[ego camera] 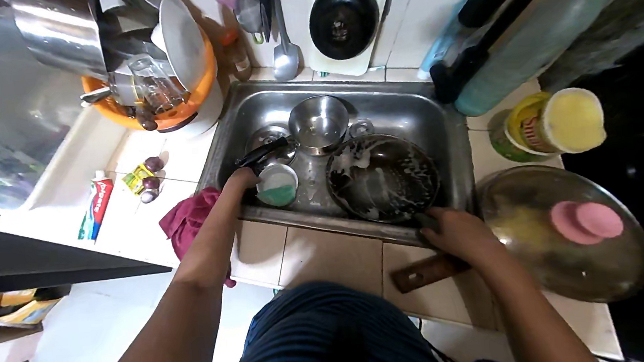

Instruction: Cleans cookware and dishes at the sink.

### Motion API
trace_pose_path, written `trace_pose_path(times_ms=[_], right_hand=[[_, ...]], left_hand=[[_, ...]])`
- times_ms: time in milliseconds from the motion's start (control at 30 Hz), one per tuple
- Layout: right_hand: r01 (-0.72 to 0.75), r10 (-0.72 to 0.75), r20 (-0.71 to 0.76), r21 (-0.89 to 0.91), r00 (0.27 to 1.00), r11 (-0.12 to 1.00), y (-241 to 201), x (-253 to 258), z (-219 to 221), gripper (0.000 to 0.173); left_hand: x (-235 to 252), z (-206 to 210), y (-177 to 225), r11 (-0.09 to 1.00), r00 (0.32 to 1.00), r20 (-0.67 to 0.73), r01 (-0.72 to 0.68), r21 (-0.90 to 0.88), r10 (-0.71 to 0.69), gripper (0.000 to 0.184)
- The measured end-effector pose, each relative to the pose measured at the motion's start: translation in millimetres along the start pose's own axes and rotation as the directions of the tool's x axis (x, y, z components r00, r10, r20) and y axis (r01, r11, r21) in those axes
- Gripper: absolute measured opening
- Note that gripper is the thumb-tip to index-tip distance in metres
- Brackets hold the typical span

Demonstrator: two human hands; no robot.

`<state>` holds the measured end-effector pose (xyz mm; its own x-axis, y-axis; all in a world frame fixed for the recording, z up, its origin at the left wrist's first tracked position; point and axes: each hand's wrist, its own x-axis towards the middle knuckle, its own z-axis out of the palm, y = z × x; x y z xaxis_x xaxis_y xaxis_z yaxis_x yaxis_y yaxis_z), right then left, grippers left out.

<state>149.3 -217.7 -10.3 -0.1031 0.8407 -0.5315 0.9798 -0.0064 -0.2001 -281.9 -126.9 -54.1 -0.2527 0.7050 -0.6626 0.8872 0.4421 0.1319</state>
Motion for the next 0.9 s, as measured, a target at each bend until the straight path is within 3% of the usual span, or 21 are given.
trace_pose_path(times_ms=[133,267,433,567,733,900], right_hand=[[-0.025,0.024,0.026,0.025,0.999,0.999,-1.3,-1.5,-0.9,0.041],[-0.043,0.041,0.036,0.045,0.999,0.998,-5.2,-6.1,-3.1,0.039],[-0.063,0.061,0.034,0.038,0.998,0.997,-15.5,-9.5,-4.0,0.033],[-0.109,0.106,0.075,0.031,0.991,0.994,-24.9,-11.2,-7.2,0.032],[-0.145,0.145,0.124,-0.007,0.982,0.989,-31.2,-12.0,-13.9,0.037],[-0.003,0.005,0.034,-0.042,0.999,0.999,-21.0,-10.2,-22.9,0.042]], left_hand=[[14.3,8.9,-7.9,0.99,0.998,-0.035,0.046,-0.136,-0.051,0.059],[23.2,16.9,-23.6,0.989,0.992,-0.1,0.062,-0.132,-0.075,0.053],[-16.0,6.7,-12.0,0.993,0.975,-0.197,0.113,0.035,-0.104,0.051],[-51.8,-3.8,1.9,0.992,0.976,-0.188,0.121,0.037,-0.112,0.053],[-63.4,-3.8,-17.1,0.983,0.967,-0.255,-0.023,-0.18,-0.024,0.045],[-103.4,-5.0,-13.7,0.952,0.915,-0.397,-0.186,-0.242,0.078,0.033]])
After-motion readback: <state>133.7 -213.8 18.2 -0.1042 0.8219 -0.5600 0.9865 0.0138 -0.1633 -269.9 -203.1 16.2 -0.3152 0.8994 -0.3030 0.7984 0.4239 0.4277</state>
